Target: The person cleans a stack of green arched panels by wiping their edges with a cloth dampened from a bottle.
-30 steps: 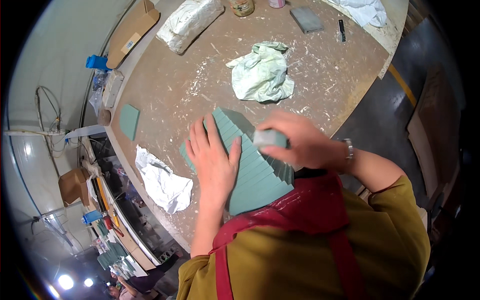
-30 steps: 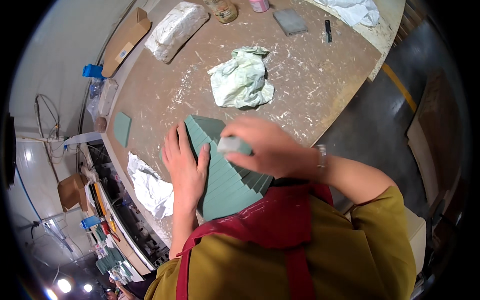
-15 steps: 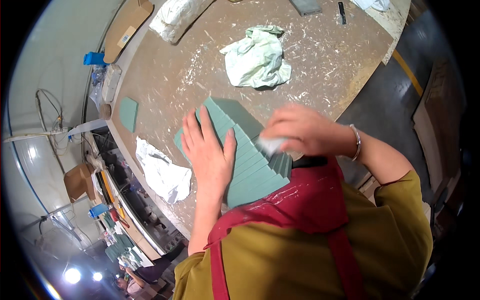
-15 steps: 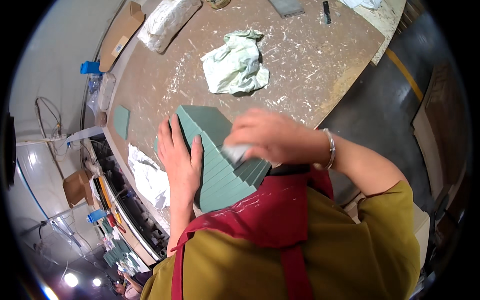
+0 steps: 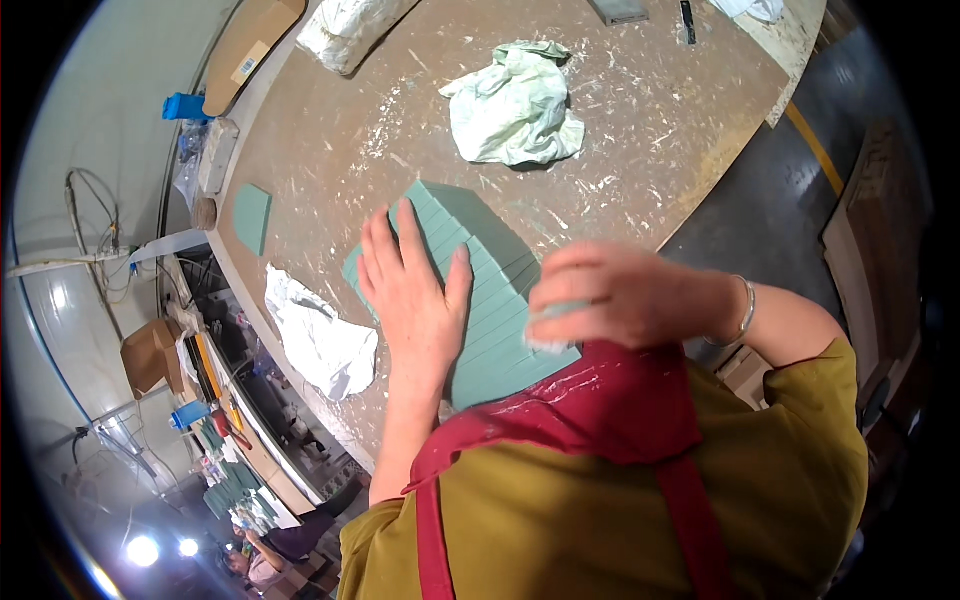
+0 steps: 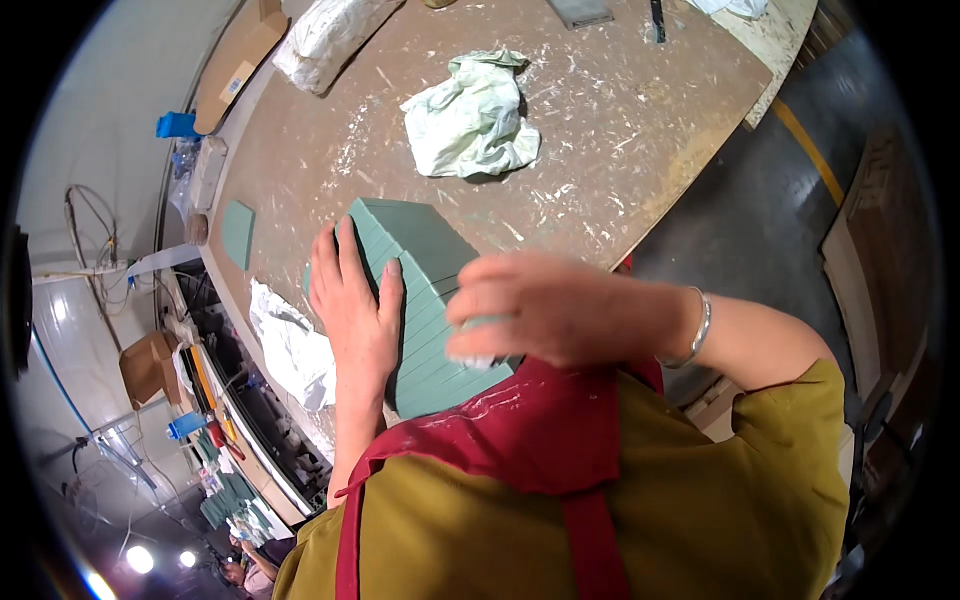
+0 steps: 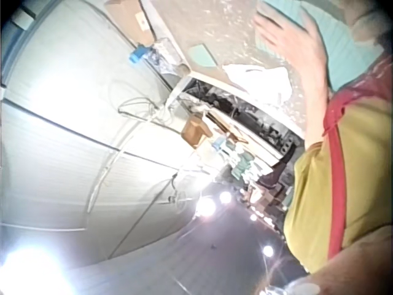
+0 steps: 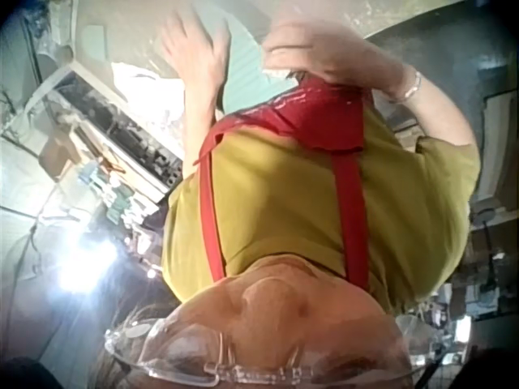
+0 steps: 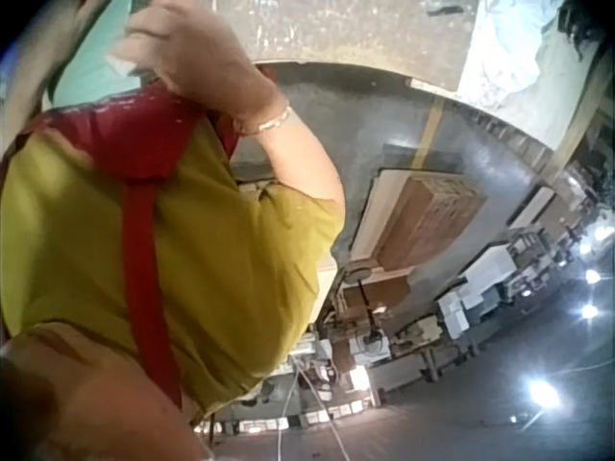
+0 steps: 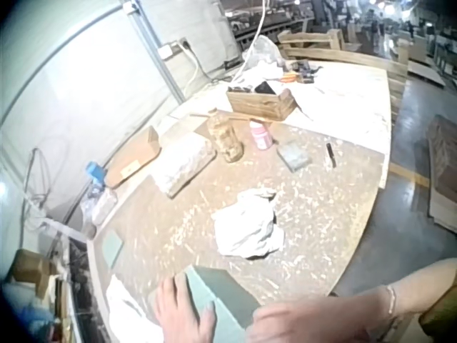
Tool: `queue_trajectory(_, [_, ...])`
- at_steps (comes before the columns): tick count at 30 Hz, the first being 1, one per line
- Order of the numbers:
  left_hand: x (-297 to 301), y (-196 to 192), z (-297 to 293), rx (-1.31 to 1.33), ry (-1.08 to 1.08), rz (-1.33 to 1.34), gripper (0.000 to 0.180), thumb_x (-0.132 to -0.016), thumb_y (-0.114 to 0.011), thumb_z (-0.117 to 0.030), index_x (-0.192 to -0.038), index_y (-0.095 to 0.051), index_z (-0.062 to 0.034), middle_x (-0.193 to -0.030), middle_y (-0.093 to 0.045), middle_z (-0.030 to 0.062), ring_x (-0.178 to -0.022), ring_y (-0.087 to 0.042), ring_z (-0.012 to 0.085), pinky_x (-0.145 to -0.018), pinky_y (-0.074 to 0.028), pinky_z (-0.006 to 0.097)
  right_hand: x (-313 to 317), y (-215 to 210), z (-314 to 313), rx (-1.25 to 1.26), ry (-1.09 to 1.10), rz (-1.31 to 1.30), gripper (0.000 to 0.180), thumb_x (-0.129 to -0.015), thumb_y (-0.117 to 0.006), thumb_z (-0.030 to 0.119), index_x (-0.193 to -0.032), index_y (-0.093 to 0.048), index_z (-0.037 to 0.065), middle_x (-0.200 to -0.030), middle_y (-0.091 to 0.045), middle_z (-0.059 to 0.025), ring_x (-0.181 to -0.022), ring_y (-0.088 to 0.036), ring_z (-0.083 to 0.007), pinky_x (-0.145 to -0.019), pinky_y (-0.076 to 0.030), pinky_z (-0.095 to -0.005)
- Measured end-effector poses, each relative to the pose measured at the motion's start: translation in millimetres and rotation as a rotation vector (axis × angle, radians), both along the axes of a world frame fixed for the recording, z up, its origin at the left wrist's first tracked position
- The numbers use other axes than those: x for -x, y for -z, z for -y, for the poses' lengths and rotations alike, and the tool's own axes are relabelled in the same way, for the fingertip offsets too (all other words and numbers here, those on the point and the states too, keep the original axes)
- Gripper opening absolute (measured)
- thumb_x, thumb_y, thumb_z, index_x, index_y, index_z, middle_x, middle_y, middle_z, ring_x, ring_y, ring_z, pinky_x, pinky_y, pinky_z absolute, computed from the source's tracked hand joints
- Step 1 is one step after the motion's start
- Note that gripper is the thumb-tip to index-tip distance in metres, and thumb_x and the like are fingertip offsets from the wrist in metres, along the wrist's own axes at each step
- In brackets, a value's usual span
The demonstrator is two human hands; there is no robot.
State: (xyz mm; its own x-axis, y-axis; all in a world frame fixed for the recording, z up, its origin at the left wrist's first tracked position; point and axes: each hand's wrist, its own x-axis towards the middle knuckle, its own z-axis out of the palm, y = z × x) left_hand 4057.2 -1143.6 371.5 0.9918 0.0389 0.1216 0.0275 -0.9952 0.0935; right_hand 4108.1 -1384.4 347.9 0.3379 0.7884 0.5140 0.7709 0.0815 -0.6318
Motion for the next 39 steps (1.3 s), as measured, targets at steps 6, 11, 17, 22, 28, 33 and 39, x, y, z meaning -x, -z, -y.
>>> queue_trajectory(6, [0,-1,-1,-0.012,0.005,-0.002,0.062,-0.094,-0.053,-0.034,-0.145,-0.035,-0.0028,-0.147,-0.035,0.0222,-0.137,-0.031,0.0401,-0.113,-0.021,0.05,-9,-2,1,-0.117,0.051,0.042,0.023,-0.082,-0.058,0.008,-0.104,-0.063,0.009,-0.112,-0.056,-0.0081,-0.108,-0.055,-0.0293,-0.086,-0.05,-0.0374])
queue_trajectory(11, [-1,0,-1,0.055,-0.014,-0.015,0.069,-0.089,-0.06,-0.034,-0.144,-0.036,-0.0005,-0.147,-0.034,0.0248,-0.139,-0.028,0.042,-0.112,-0.02,0.054,-14,-6,-6,-0.049,-0.141,0.1,0.021,-0.081,-0.059,0.013,-0.101,-0.064,0.009,-0.113,-0.056,-0.006,-0.109,-0.055,-0.027,-0.08,-0.051,-0.0357])
queue_trajectory(17, [0,0,0,0.001,-0.01,0.011,0.063,-0.093,-0.054,-0.034,-0.145,-0.036,-0.0032,-0.147,-0.035,0.0216,-0.137,-0.032,0.04,-0.113,-0.022,0.049,-10,-15,-6,-0.077,-0.185,0.145,0.02,-0.08,-0.06,0.012,-0.099,-0.063,0.008,-0.109,-0.058,-0.0082,-0.111,-0.055,-0.0269,-0.082,-0.051,-0.0374])
queue_trajectory(22, [-2,0,-1,0.058,-0.002,-0.007,0.069,-0.088,-0.06,-0.033,-0.143,-0.037,0.0,-0.146,-0.035,0.0238,-0.138,-0.029,0.0408,-0.112,-0.021,0.053,-29,8,-1,0.041,-0.028,0.077,0.022,-0.078,-0.058,-0.001,-0.099,-0.063,0.005,-0.108,-0.058,-0.01,-0.111,-0.054,-0.0306,-0.086,-0.051,-0.0374])
queue_trajectory(28, [-2,2,-3,0.048,0.002,0.006,0.065,-0.09,-0.057,-0.032,-0.144,-0.037,-0.0013,-0.146,-0.036,0.0233,-0.137,-0.032,0.0402,-0.112,-0.022,0.05,-14,1,4,-0.026,-0.166,-0.119,0.024,-0.077,-0.06,-0.002,-0.1,-0.062,0.005,-0.106,-0.058,-0.0103,-0.108,-0.055,-0.0308,-0.089,-0.049,-0.039])
queue_trajectory(33, [0,2,-2,0.023,0.01,0.017,0.062,-0.093,-0.054,-0.032,-0.145,-0.037,-0.0031,-0.146,-0.037,0.023,-0.137,-0.034,0.0394,-0.111,-0.025,0.048,-8,-3,12,-0.012,-0.179,-0.25,0.02,-0.081,-0.058,0.004,-0.1,-0.063,0.007,-0.107,-0.058,-0.009,-0.103,-0.055,-0.0297,-0.088,-0.047,-0.0377])
queue_trajectory(39, [-1,1,-2,0.055,0.001,0.005,0.067,-0.087,-0.061,-0.032,-0.142,-0.038,0.0004,-0.145,-0.035,0.0246,-0.137,-0.03,0.0416,-0.112,-0.021,0.051,-15,8,19,0.134,-0.081,-0.165,0.021,-0.084,-0.057,0.002,-0.103,-0.063,0.009,-0.107,-0.058,-0.0083,-0.102,-0.056,-0.0288,-0.088,-0.047,-0.0371])
